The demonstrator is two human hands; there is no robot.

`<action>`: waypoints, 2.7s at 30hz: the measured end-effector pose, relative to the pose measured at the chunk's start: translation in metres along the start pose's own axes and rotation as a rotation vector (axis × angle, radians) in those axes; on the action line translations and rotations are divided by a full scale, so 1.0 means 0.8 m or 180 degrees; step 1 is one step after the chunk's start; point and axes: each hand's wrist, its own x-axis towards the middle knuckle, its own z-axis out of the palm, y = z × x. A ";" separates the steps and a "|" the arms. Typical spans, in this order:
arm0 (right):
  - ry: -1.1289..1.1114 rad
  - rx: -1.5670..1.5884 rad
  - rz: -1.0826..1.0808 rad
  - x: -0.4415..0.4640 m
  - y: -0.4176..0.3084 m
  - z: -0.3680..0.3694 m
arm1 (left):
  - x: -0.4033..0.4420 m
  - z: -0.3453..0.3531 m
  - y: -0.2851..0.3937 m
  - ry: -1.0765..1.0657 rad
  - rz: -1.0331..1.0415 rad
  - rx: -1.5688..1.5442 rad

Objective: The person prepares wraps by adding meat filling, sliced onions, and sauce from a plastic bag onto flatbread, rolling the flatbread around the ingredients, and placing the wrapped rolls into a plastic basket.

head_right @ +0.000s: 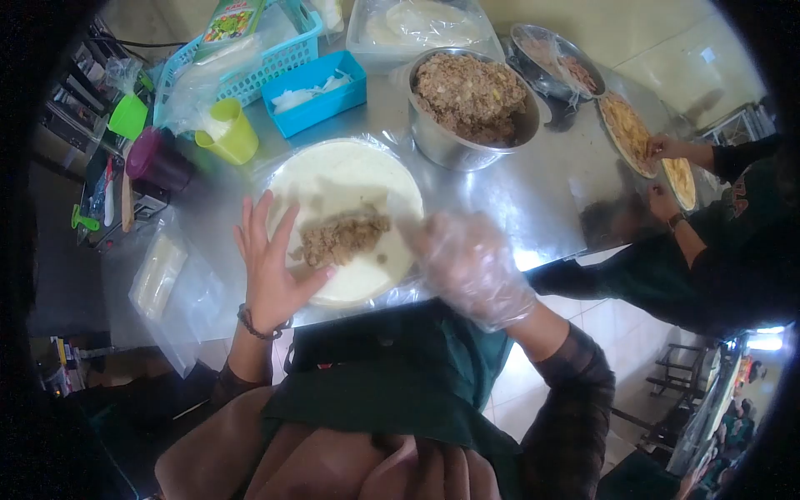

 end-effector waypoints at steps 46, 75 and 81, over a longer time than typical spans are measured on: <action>0.0275 0.1635 -0.0778 0.105 -0.004 0.070 | -0.010 -0.025 -0.023 0.0124 -0.0485 0.0239; -0.0710 0.1659 -0.0605 0.116 -0.046 0.064 | -0.009 -0.015 -0.044 0.0175 -0.0098 -0.0756; -0.0524 0.1753 -0.0881 0.127 -0.035 0.063 | -0.009 -0.019 -0.040 0.0283 -0.0066 -0.0618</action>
